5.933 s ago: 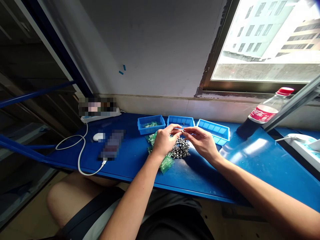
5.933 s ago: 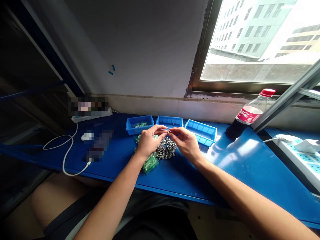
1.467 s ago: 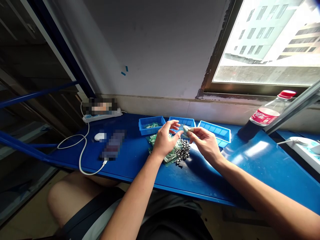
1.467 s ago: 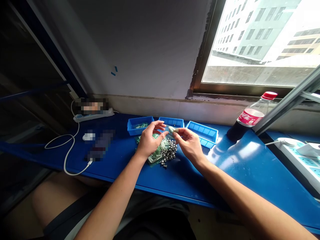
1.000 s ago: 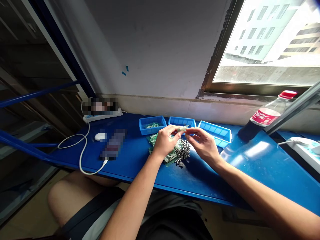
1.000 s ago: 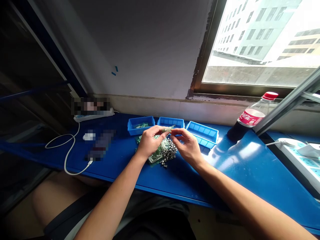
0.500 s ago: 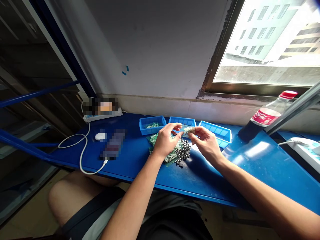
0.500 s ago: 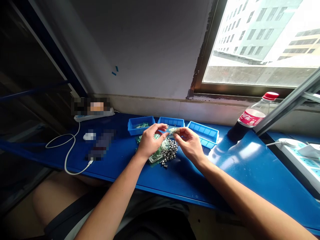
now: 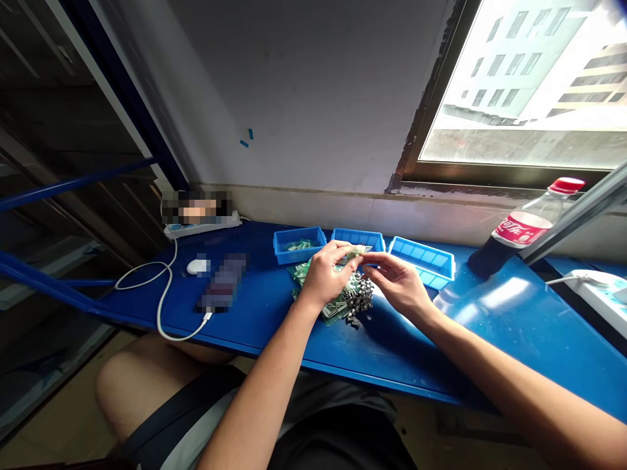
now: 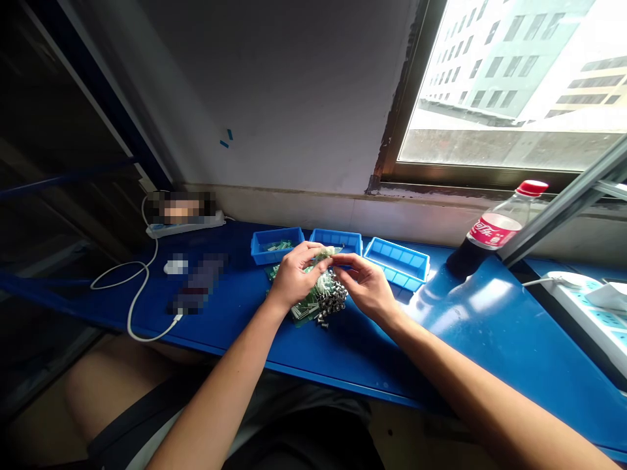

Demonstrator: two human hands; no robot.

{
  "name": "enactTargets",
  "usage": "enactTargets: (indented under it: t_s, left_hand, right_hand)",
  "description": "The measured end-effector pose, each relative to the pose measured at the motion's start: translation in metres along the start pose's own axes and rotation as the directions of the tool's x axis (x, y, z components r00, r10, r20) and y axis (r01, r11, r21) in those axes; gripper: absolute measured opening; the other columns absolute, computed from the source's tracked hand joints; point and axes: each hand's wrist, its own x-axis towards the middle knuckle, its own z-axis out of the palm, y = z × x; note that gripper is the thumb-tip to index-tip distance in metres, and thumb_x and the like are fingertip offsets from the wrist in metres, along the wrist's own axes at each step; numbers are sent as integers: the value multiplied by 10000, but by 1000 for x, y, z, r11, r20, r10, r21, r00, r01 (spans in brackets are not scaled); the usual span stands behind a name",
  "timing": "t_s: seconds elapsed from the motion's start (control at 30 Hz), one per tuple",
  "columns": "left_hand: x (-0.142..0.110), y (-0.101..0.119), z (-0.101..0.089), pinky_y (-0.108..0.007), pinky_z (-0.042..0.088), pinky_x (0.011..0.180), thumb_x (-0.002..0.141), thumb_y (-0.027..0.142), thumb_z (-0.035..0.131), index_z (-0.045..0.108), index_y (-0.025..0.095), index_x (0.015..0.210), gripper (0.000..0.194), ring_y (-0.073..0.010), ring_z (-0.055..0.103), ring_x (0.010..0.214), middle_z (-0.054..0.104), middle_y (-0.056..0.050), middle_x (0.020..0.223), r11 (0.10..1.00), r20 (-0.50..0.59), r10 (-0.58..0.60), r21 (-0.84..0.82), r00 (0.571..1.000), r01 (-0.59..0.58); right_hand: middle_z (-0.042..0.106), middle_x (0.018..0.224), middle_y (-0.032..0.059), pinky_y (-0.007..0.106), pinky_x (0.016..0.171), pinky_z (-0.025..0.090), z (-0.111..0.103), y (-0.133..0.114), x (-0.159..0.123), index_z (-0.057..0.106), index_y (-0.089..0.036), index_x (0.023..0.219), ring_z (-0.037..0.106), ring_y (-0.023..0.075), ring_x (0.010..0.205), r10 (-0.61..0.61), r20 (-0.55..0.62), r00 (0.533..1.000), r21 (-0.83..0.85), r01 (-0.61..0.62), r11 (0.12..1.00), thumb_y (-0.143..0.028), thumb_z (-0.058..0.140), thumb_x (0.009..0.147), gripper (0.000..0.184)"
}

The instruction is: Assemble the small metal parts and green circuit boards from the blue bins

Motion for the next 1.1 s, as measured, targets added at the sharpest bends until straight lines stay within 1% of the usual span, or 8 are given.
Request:
enactTargets:
  t_s: [0.1, 0.27, 0.47, 0.67, 0.8, 0.87, 1.0, 1.1]
  left_hand:
    - [-1, -2, 2, -299, 642, 816, 1012, 284, 699, 807, 217, 1155, 191, -203, 758, 991, 777, -82, 1087, 998, 1, -44, -47, 999, 44]
    - [-1, -1, 2, -339, 669, 890, 975, 291, 750, 755, 235, 1275, 305, -215, 787, 1013, 816, -66, 1133, 989, 44, -107, -97, 993, 111]
    - [-1, -1, 2, -336, 672, 895, 983, 233, 708, 724, 209, 1266, 284, -205, 802, 990, 830, -67, 1071, 977, 30, -151, -148, 988, 154]
    - [0, -1, 0, -344, 656, 904, 994, 219, 685, 774, 218, 1110, 146, -200, 781, 1008, 818, -58, 1082, 983, 4, -139, -118, 990, 139]
    - [0, -4, -1, -340, 650, 907, 948, 121, 691, 810, 209, 993, 155, -240, 720, 1220, 753, -87, 1317, 986, -9, -114, -119, 993, 112]
    - [0, -6, -1, -341, 652, 897, 934, 95, 689, 822, 209, 969, 179, -245, 718, 1223, 745, -90, 1326, 988, -18, -115, -106, 993, 112]
    - [-1, -3, -1, -388, 641, 966, 963, 79, 630, 824, 217, 1034, 248, -217, 763, 1061, 810, -63, 1095, 996, 6, -88, -18, 996, 88]
    - [-2, 0, 0, -396, 645, 966, 958, 221, 726, 806, 204, 1152, 210, -248, 756, 1111, 799, -93, 1184, 998, 55, -55, 38, 997, 53]
  right_hand:
    - [766, 1096, 63, 392, 820, 652, -1, 2, 1, 750, -281, 1171, 729, 236, 990, 19, -126, 992, -13, -20, 1000, -502, 822, 905, 353]
    - [781, 1077, 60, 393, 806, 640, -3, -4, 4, 776, -260, 1092, 724, 226, 914, 87, -21, 996, 38, -87, 996, -559, 815, 892, 362]
    - [764, 878, 28, 369, 720, 599, -5, -4, 6, 781, -241, 1035, 660, 176, 694, 116, -80, 990, 59, -112, 992, -572, 822, 881, 368]
    - [778, 1036, 43, 421, 873, 612, -5, 2, 5, 779, -276, 1077, 719, 224, 920, 44, -109, 993, 51, -39, 998, -492, 855, 875, 305]
    - [715, 1231, 68, 454, 994, 590, -10, 3, 4, 808, -288, 1016, 685, 261, 1149, -94, -118, 989, -93, 83, 992, -431, 789, 947, 161]
    - [681, 1239, 73, 452, 974, 597, -12, 3, 4, 821, -294, 988, 668, 264, 1155, -134, -147, 980, -153, 111, 982, -419, 768, 962, 139]
    - [689, 1150, 68, 440, 927, 600, -11, 1, 3, 825, -304, 1018, 676, 249, 1064, -157, -140, 978, -212, 125, 969, -387, 715, 995, 139]
    - [715, 1145, 65, 450, 941, 598, -8, -2, 2, 817, -314, 1069, 697, 249, 1055, -176, -82, 981, -217, 155, 964, -357, 666, 1022, 164]
